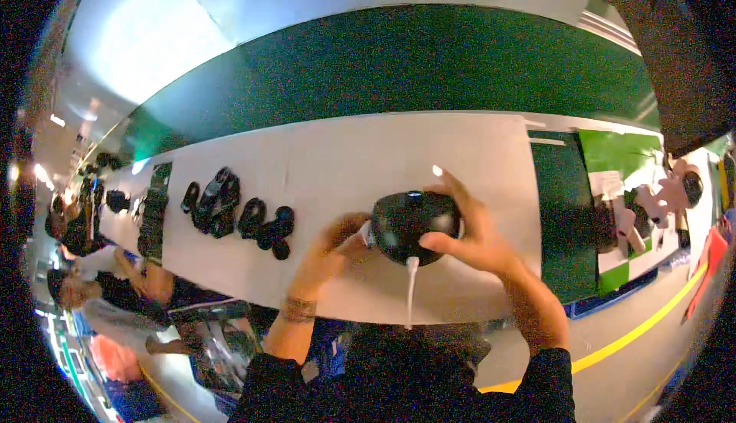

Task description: Inspecting and testing projector bulb assemblies by placing them into a test fixture and observing the projected image on a wall.

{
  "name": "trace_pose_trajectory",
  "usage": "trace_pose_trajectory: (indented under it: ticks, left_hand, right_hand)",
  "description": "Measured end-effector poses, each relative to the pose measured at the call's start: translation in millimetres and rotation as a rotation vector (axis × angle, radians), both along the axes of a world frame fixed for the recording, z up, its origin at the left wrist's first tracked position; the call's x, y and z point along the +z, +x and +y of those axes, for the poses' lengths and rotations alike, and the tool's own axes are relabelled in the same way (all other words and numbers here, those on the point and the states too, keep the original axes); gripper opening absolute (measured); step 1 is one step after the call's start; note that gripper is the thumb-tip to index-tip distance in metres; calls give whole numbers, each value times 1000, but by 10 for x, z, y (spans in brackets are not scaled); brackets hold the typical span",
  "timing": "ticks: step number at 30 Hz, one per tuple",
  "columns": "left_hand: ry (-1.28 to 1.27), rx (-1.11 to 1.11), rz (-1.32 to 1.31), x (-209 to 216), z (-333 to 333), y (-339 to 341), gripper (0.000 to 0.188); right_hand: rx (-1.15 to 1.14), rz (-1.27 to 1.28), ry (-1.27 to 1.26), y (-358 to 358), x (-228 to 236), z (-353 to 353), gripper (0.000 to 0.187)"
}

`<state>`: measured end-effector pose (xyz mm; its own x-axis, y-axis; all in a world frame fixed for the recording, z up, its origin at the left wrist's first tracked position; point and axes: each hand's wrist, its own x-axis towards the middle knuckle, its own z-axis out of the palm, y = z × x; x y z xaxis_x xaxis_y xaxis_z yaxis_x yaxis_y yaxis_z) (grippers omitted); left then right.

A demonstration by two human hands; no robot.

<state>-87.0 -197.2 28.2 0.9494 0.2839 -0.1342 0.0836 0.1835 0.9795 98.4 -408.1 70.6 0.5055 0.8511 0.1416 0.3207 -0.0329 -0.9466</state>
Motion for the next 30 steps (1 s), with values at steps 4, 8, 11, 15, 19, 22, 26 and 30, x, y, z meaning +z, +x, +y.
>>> trace_pose_trajectory:
  ticks: [4, 8, 11, 15, 19, 22, 26, 30]
  left_hand:
    - [-12, 21, -56, -155, 222, -245, 15]
    - [38, 84, -34, -122, 278, -429, 13]
    - [56, 114, -45, -134, 280, -400, 14]
    - [94, 150, -55, -105, 252, -404, 14]
    - [343, 215, 25, -25, 253, -458, 13]
    - [741, 294, 20, -89, 317, -535, 20]
    - [1145, 335, -43, -69, 200, -670, 32]
    - [1280, 414, -37, -11, 160, -784, 31]
  right_hand:
    - [20, 60, 8, -31, -67, -27, 100]
    - [24, -1, 5, -27, -31, -17, 97]
    - [20, 28, -16, -24, 10, 6, 96]
    - [29, -10, -25, -11, -61, 5, 98]
    - [6, 30, -21, -29, -44, -33, 97]
    - [23, 73, 41, -10, -91, -59, 98]
    - [25, 72, 34, -43, -53, -5, 99]
    - [32, 107, 51, -40, -47, 5, 101]
